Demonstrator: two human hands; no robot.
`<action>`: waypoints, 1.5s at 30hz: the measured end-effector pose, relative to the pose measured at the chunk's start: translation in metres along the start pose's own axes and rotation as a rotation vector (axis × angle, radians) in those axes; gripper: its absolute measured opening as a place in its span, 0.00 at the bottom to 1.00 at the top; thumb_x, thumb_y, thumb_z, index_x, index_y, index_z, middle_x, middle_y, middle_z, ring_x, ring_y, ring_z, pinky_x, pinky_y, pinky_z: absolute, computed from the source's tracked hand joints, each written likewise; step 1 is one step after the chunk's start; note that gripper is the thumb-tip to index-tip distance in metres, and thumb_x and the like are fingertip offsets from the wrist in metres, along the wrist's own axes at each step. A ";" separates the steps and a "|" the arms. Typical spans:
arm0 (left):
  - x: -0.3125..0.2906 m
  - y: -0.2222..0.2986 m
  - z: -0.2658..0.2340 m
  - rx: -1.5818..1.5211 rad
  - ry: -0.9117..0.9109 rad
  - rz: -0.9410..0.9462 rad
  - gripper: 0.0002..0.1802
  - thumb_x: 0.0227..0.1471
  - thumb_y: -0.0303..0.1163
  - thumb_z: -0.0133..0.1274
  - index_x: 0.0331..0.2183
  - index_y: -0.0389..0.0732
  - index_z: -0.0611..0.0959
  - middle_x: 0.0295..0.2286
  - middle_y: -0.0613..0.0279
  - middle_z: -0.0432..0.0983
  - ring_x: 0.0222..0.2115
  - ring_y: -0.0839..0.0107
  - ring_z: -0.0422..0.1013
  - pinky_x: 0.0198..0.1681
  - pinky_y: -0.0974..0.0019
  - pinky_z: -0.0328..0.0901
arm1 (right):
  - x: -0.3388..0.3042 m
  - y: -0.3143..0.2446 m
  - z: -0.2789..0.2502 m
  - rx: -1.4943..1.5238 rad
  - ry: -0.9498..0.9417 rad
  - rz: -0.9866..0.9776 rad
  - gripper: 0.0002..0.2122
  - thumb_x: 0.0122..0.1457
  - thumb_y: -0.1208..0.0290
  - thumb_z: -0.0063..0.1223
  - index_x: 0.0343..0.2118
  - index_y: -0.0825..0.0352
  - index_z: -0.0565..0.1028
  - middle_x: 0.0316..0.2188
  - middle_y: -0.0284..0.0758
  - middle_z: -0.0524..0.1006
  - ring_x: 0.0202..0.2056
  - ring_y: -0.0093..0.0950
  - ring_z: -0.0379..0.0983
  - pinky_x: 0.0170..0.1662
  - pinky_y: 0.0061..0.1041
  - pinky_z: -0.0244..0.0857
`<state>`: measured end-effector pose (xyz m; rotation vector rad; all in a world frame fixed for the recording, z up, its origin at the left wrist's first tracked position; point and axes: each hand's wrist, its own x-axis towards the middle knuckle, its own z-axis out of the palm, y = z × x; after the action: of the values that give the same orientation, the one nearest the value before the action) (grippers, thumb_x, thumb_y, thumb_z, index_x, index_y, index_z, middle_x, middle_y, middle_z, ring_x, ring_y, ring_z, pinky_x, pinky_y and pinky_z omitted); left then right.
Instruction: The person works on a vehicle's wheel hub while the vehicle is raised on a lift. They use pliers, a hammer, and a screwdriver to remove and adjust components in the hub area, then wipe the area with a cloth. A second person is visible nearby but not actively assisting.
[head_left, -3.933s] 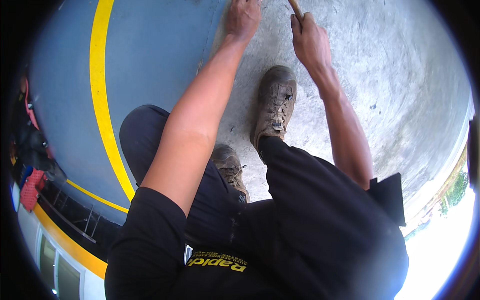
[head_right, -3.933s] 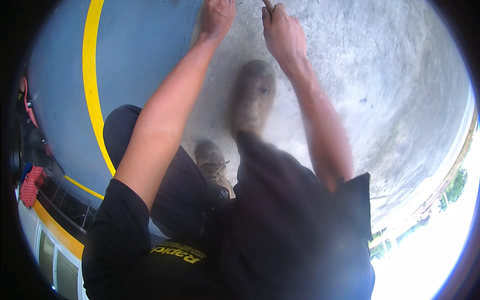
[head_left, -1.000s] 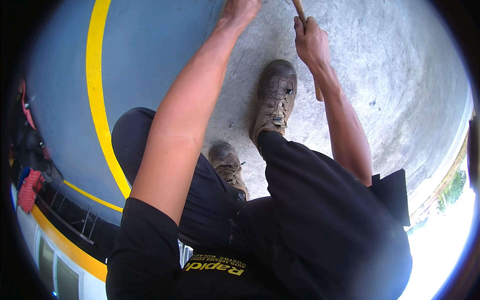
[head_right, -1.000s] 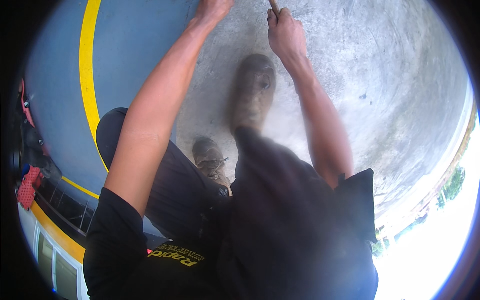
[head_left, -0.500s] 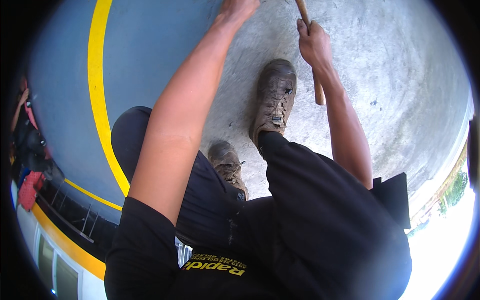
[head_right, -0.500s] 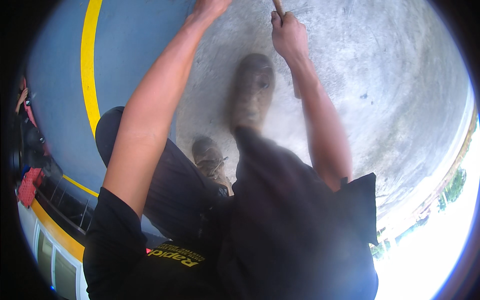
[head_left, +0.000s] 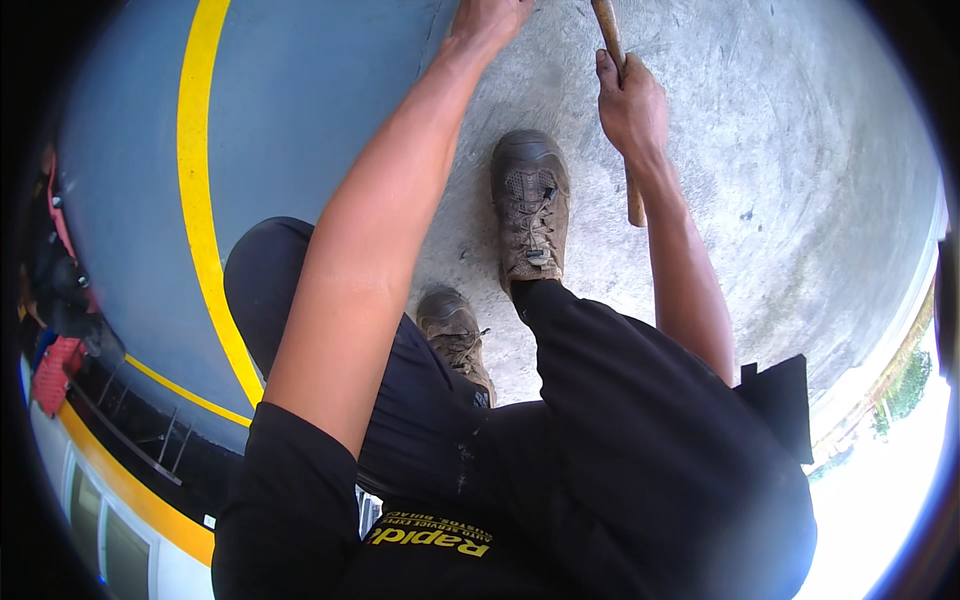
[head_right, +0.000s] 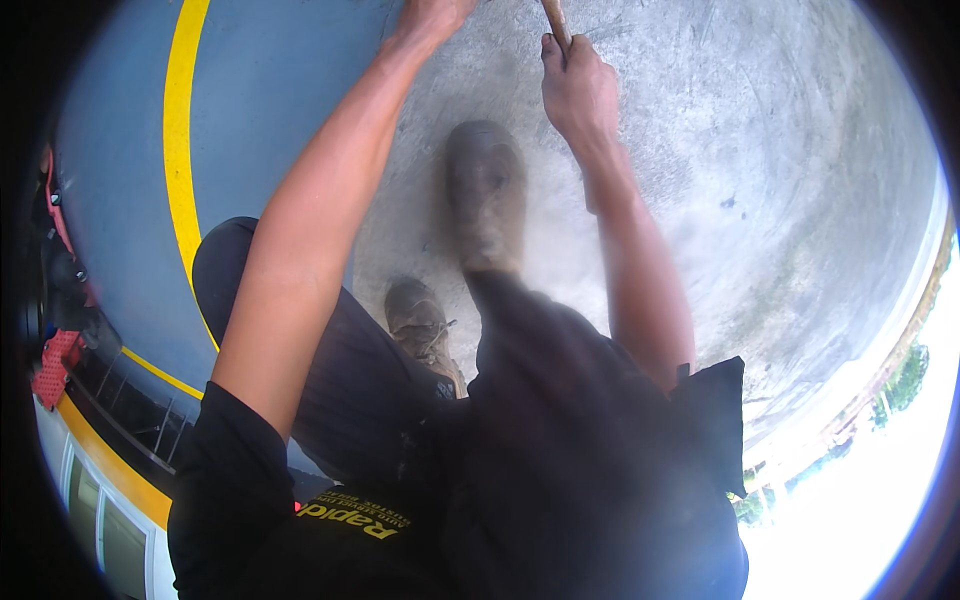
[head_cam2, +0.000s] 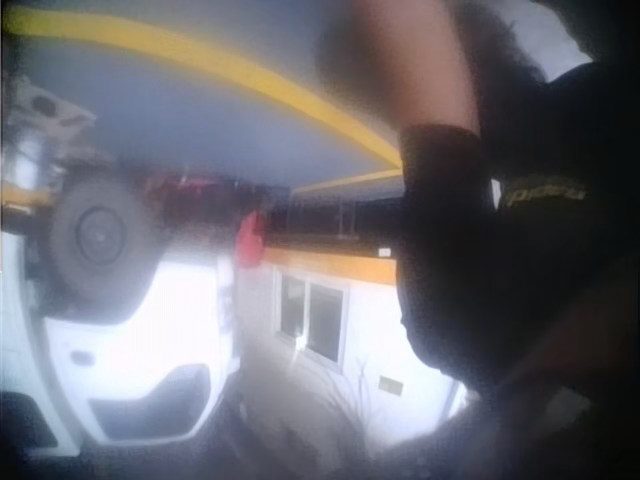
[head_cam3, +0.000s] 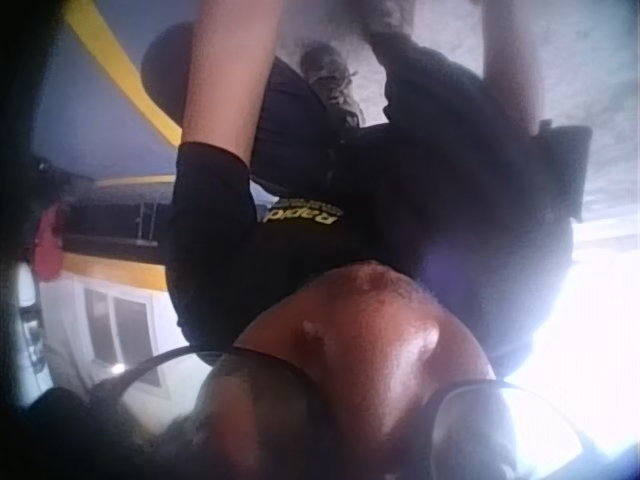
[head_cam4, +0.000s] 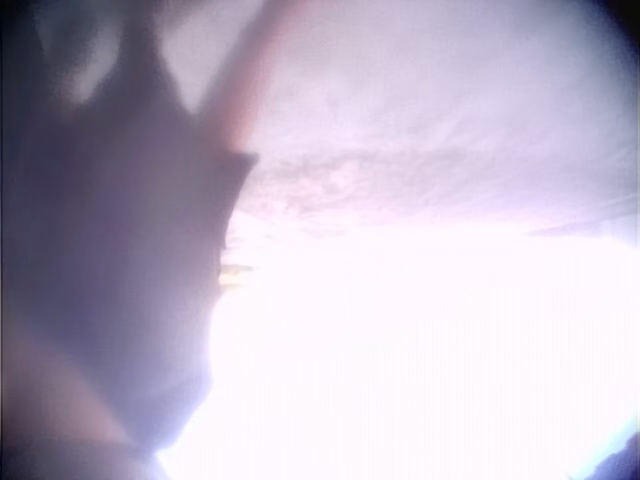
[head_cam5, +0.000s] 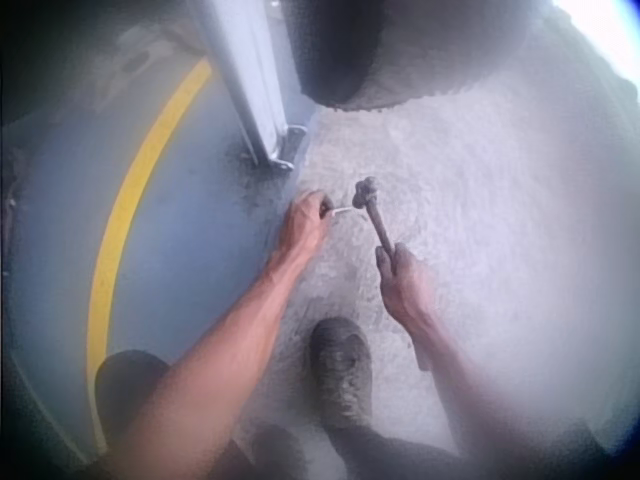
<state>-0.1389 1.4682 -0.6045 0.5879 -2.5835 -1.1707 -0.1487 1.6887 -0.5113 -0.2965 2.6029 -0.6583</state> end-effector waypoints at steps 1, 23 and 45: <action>0.000 0.000 0.000 -0.010 0.005 -0.007 0.08 0.56 0.28 0.65 0.38 0.37 0.87 0.37 0.45 0.83 0.41 0.46 0.79 0.46 0.48 0.72 | -0.001 -0.004 0.000 0.008 0.006 -0.007 0.26 0.74 0.45 0.48 0.36 0.69 0.76 0.26 0.50 0.80 0.27 0.46 0.78 0.34 0.47 0.69; 0.009 0.001 0.003 0.025 -0.015 -0.161 0.07 0.53 0.27 0.63 0.36 0.42 0.89 0.33 0.47 0.86 0.38 0.47 0.83 0.42 0.50 0.75 | 0.008 -0.008 0.008 -0.034 -0.030 -0.079 0.22 0.76 0.51 0.45 0.38 0.70 0.74 0.28 0.53 0.82 0.30 0.53 0.82 0.35 0.52 0.71; -0.020 0.003 0.000 0.338 0.100 0.313 0.05 0.62 0.27 0.55 0.39 0.38 0.83 0.40 0.46 0.79 0.45 0.46 0.76 0.48 0.48 0.72 | -0.001 0.005 0.005 -0.003 -0.018 0.034 0.25 0.75 0.45 0.47 0.34 0.66 0.74 0.21 0.42 0.77 0.21 0.34 0.71 0.29 0.44 0.65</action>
<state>-0.1220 1.4784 -0.6033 0.2776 -2.6768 -0.5977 -0.1460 1.6911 -0.5173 -0.2568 2.5860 -0.6377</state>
